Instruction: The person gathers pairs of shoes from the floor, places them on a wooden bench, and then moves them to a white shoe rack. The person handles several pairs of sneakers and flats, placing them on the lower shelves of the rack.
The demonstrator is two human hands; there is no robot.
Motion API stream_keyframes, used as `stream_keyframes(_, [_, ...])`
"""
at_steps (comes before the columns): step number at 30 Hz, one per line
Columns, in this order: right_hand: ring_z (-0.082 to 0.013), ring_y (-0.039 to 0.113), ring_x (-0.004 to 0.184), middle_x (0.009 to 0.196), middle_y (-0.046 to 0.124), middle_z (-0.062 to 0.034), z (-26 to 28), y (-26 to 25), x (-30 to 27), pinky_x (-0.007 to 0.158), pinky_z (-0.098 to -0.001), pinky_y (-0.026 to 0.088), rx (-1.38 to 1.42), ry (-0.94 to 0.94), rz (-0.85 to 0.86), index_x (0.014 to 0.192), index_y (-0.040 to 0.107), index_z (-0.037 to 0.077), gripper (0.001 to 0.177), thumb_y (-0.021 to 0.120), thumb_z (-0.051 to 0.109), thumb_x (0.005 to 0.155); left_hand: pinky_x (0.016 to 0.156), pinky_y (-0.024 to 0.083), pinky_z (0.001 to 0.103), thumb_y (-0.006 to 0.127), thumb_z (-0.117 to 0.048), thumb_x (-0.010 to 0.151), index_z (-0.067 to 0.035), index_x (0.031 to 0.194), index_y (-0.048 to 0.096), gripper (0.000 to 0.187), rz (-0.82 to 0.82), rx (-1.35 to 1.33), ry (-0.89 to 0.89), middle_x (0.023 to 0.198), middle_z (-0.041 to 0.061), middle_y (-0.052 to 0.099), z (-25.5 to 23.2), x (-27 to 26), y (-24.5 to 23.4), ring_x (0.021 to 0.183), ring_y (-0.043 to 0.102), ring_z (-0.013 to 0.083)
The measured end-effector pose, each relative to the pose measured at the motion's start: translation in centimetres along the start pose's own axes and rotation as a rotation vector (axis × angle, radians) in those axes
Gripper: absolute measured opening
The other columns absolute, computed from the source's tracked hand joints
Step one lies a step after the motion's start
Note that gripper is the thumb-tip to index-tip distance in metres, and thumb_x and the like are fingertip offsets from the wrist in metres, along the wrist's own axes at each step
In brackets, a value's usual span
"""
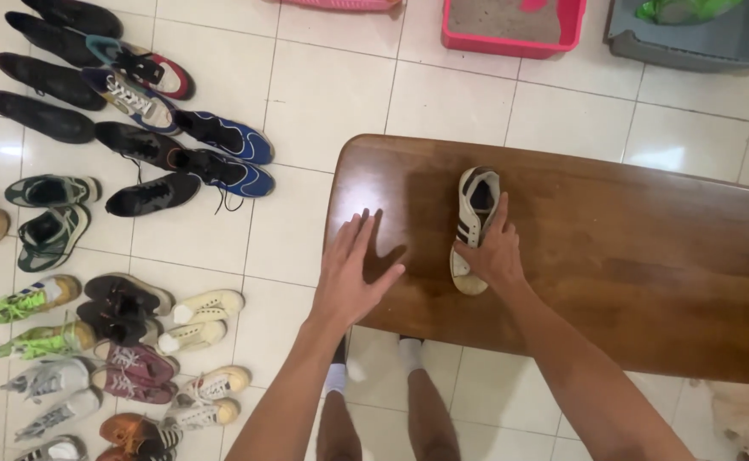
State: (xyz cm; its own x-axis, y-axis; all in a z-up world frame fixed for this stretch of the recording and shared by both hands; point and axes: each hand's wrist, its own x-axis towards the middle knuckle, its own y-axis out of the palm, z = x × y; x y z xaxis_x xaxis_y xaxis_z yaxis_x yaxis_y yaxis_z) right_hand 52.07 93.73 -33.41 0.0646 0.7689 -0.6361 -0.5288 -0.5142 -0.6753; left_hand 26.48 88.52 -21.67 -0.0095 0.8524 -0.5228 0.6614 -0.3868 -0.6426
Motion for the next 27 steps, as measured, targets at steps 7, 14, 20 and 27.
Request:
stream_keyframes(7, [-0.0594,0.049,0.129,0.142,0.04,-0.0432,-1.3,-0.5,0.5,0.099,-0.0666,0.051,0.052,-0.044,0.05,0.165,-0.011,0.014,0.126,0.081,0.044,0.084,0.121,0.026,0.06,0.065,-0.057,0.092,-0.014,0.159,0.032,0.086,-0.01,-0.014,-0.025,0.165,0.02,0.028,0.3,-0.7,-0.4,0.151,0.029,0.0391])
stream_keyframes(14, [-0.052,0.057,0.125,0.146,0.041,-0.0361,-2.7,-2.0,1.7,0.092,-0.0589,0.058,-0.1,-0.138,0.033,0.167,0.008,0.013,0.117,0.079,0.054,0.084,0.121,0.025,0.06,0.065,-0.059,0.091,-0.016,0.16,0.032,0.088,-0.017,-0.009,0.015,0.165,0.02,0.028,-0.5,-1.6,-1.3,0.152,0.027,0.0388])
stream_keyframes(20, [-0.0428,0.06,0.124,0.14,0.051,-0.0229,-0.1,-7.0,-1.0,0.102,-0.0502,0.053,-0.078,-0.417,-0.148,0.161,0.035,0.015,0.102,0.082,0.052,0.078,0.121,0.027,0.058,0.067,-0.06,0.09,-0.018,0.159,0.035,0.087,-0.115,-0.028,0.078,0.162,0.02,0.033,-2.6,-4.3,-2.8,0.151,0.03,0.0385])
stream_keyframes(27, [-0.0269,0.065,0.123,0.149,0.052,-0.0138,9.8,-16.8,-10.8,0.1,-0.041,0.056,0.127,-0.443,-0.096,0.156,0.047,0.018,0.083,0.079,0.049,0.086,0.115,0.037,0.059,0.077,-0.054,0.085,-0.009,0.151,0.047,0.085,-0.417,-0.104,0.214,0.155,0.028,0.041,-5.4,-9.8,-6.5,0.141,0.043,0.0475])
